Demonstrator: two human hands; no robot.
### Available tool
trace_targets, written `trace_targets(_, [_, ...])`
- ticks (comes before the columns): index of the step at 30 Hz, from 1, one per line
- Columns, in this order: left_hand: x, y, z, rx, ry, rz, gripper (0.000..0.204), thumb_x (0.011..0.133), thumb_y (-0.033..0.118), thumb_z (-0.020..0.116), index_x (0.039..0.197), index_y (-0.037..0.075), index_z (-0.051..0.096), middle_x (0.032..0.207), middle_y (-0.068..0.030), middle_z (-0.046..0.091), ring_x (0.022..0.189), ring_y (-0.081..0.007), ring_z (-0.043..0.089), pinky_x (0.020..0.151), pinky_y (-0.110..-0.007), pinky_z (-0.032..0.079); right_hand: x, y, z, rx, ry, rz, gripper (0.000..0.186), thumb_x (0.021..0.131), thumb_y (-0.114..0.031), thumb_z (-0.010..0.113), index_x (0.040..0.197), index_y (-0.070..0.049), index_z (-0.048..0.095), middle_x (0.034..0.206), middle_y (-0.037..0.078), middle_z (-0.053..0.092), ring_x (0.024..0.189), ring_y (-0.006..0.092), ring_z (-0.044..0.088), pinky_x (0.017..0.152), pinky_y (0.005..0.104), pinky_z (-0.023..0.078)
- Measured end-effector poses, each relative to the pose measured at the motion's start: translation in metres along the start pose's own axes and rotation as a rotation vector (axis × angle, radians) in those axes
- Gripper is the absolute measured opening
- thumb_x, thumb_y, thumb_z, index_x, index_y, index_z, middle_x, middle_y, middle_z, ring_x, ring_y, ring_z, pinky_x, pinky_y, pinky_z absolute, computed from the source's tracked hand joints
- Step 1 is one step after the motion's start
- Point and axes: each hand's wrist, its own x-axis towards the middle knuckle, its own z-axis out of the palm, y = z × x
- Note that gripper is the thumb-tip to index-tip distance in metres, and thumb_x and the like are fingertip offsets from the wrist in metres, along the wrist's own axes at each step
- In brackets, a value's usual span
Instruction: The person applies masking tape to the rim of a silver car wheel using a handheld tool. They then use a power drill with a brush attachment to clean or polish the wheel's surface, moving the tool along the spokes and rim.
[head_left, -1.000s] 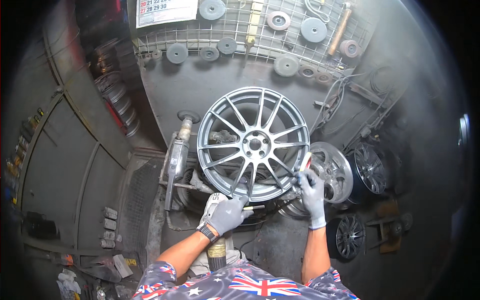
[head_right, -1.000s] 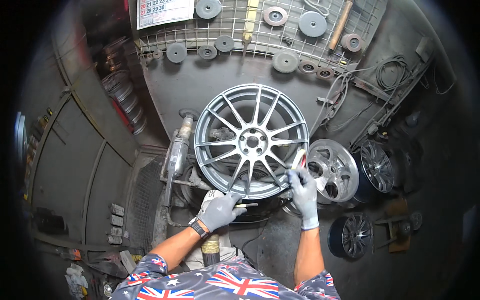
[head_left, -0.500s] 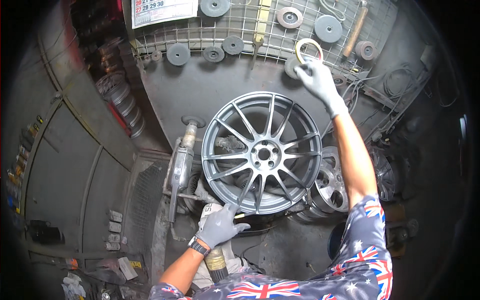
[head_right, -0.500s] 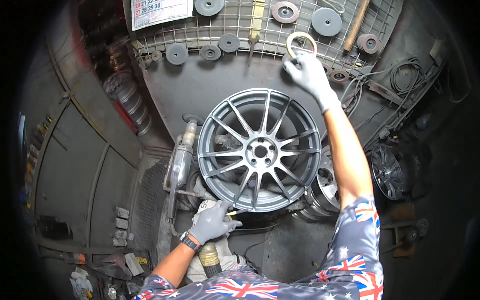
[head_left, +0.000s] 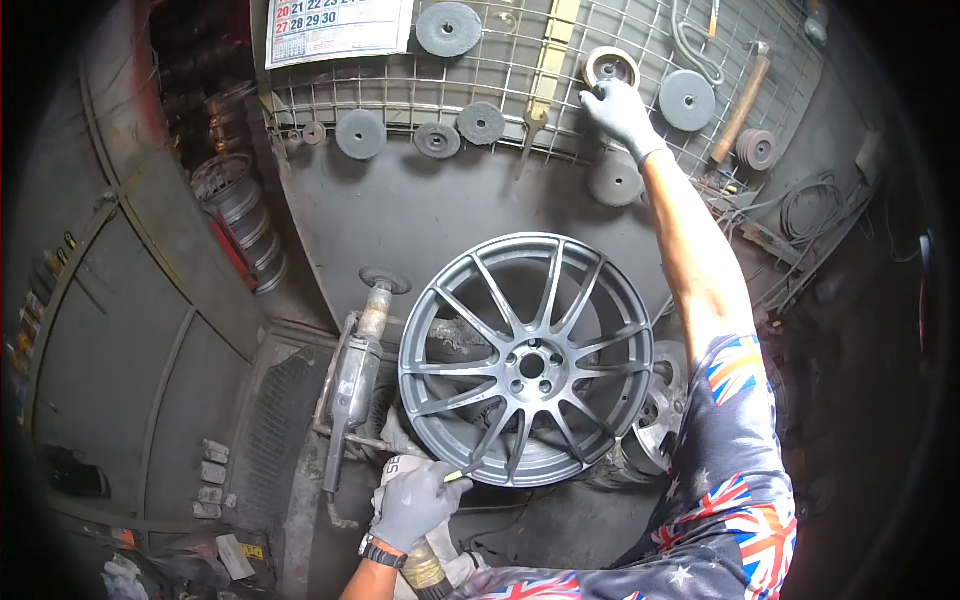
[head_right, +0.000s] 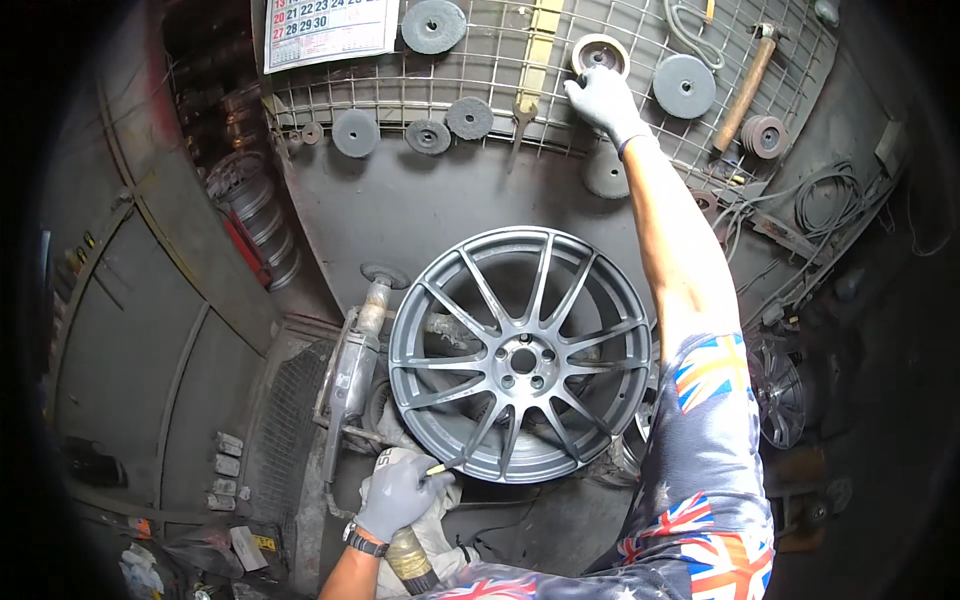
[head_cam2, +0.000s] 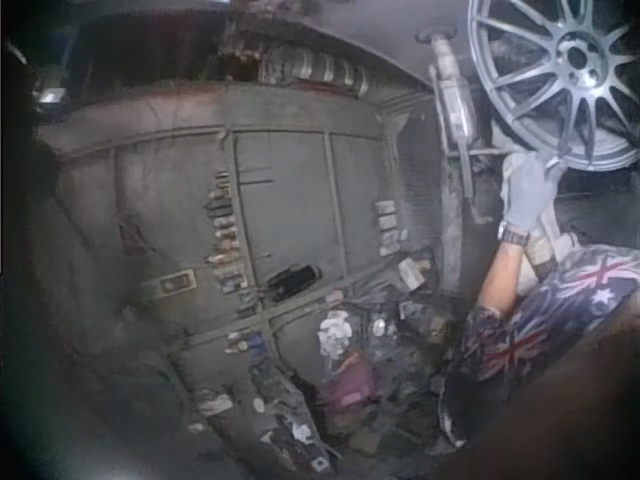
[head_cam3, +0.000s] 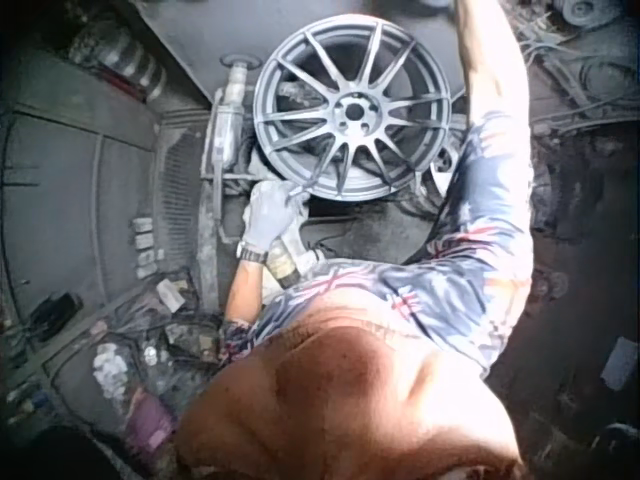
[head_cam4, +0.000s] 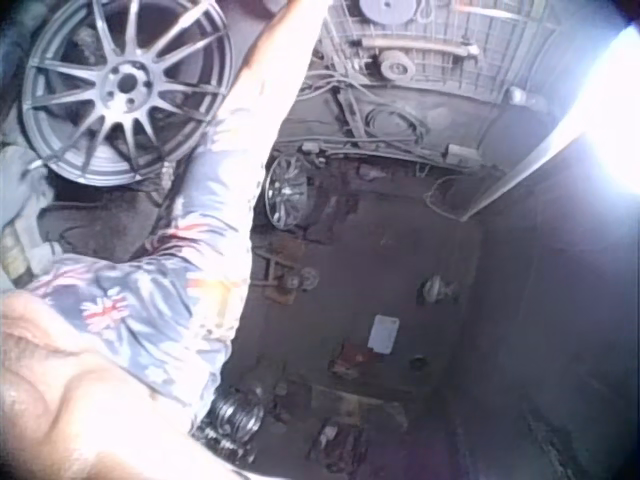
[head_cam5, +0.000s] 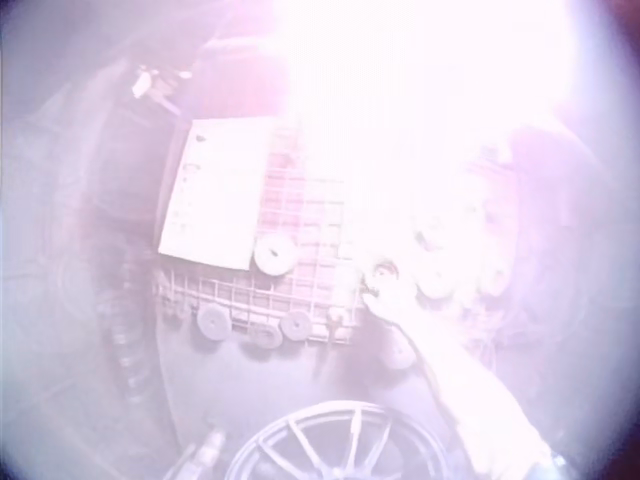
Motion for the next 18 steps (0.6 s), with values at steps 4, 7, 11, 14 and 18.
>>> trace_targets(4, [0.002, -0.018, 0.019, -0.049, 0.153, 0.026, 0.032, 0.088, 0.035, 0.083, 0.103, 0.008, 0.075, 0.095, -0.0154, 0.074, 0.084, -0.0387, 0.072, 0.072, -0.051, 0.056, -0.005, 0.003, 0.019, 0.019, -0.062, -0.029, 0.039, 0.092, -0.033, 0.067, 0.089, 0.004, 0.08, 0.085, 0.029, 0.074, 0.083, 0.0439, 0.075, 0.085, 0.0508, 0.059])
trace_targets(7, [-0.002, -0.012, 0.013, -0.012, 0.102, -0.008, 0.023, 0.089, 0.025, 0.08, 0.106, 0.009, 0.079, 0.095, -0.0159, 0.076, 0.084, -0.0403, 0.073, 0.073, -0.051, 0.057, -0.008, 0.007, 0.021, 0.046, -0.063, -0.023, 0.038, 0.092, -0.032, 0.069, 0.088, 0.004, 0.08, 0.095, 0.029, 0.075, 0.089, 0.0437, 0.074, 0.088, 0.0502, 0.059])
trace_targets(11, [-0.005, -0.013, 0.016, -0.048, 0.139, 0.035, 0.017, 0.091, 0.022, 0.078, 0.101, 0.009, 0.08, 0.089, -0.0164, 0.076, 0.083, -0.0407, 0.074, 0.072, -0.052, 0.057, -0.018, 0.019, 0.019, -0.041, 0.042, -0.117, 0.034, 0.092, -0.033, 0.072, 0.091, -0.001, 0.081, 0.131, 0.029, 0.069, 0.117, 0.0443, 0.068, 0.105, 0.0496, 0.054])
trace_targets(14, [-0.005, -0.014, 0.022, -0.015, 0.187, 0.137, 0.015, 0.093, 0.022, 0.073, 0.103, 0.012, 0.077, 0.081, -0.0146, 0.074, 0.074, -0.04, 0.072, 0.068, -0.053, 0.057, -0.035, 0.024, 0.013, -0.077, 0.122, -0.154, 0.03, 0.092, -0.034, 0.074, 0.093, -0.005, 0.08, 0.154, 0.024, 0.058, 0.14, 0.0452, 0.055, 0.119, 0.0505, 0.045])
trace_targets(18, [-0.009, -0.003, 0.014, 0.019, 0.169, 0.128, 0.018, 0.094, 0.024, 0.073, 0.106, 0.012, 0.076, 0.085, -0.0152, 0.074, 0.078, -0.0401, 0.072, 0.071, -0.053, 0.056, -0.076, -0.009, -0.017, 0.013, 0.214, -0.203, 0.026, 0.092, -0.029, 0.077, 0.101, -0.004, 0.079, 0.155, 0.023, 0.057, 0.143, 0.0447, 0.053, 0.119, 0.0502, 0.045])
